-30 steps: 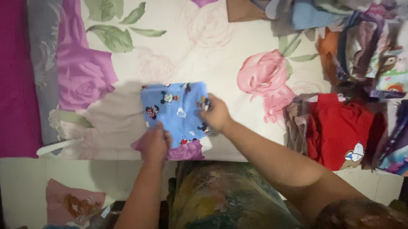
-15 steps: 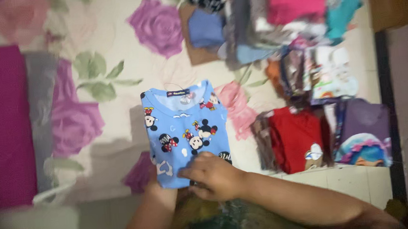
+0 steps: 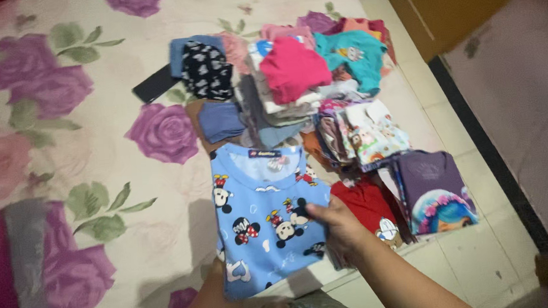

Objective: The person folds several items of clothing by hand on a bed, including a pink shirt and a blue patterned garment, and places them into organized stacks.

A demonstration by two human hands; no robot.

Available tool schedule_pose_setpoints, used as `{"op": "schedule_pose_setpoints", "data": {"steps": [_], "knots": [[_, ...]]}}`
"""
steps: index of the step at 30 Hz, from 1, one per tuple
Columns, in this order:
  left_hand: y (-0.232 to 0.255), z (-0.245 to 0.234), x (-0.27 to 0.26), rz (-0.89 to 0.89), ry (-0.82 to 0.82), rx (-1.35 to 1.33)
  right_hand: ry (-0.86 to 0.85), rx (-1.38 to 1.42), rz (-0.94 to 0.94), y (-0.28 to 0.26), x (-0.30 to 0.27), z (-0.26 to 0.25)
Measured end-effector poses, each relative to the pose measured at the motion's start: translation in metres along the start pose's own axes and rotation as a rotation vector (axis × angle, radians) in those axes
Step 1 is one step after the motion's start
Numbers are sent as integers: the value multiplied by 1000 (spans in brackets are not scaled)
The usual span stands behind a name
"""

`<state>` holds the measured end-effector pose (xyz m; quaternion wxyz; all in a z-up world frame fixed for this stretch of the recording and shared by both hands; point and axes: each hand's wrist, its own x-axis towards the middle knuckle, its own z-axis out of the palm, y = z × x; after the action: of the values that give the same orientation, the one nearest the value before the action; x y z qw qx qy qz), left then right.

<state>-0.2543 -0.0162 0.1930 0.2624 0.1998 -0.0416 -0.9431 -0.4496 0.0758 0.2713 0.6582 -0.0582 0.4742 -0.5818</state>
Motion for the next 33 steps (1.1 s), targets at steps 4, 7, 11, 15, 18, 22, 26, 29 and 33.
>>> {"op": "schedule_pose_setpoints", "data": {"steps": [4, 7, 11, 15, 18, 22, 26, 29, 33], "knots": [[-2, 5, 8, -77, 77, 18, 37, -213, -36, -7, -3, -19], [9, 16, 12, -95, 146, 25, -61, -206, -112, -10, 2, -46], [5, 38, 28, -134, 212, 49, -55, -324, -113, -20, 6, -88], [-19, 40, 63, -63, 311, 311, -40, -420, -202, -39, 17, -121], [-40, 33, 97, -262, 346, 475, -43, -539, -269, -64, 25, -150], [-67, 36, 141, -154, 233, 462, 120, -583, -167, -96, 32, -196], [-88, 45, 187, -217, 318, 500, 139, -413, -96, -128, 40, -242], [-99, 59, 222, -78, 254, 824, 174, -564, -168, -154, 54, -266], [-104, 89, 256, -97, 252, 1107, 251, -903, -285, -194, 78, -284]]}}
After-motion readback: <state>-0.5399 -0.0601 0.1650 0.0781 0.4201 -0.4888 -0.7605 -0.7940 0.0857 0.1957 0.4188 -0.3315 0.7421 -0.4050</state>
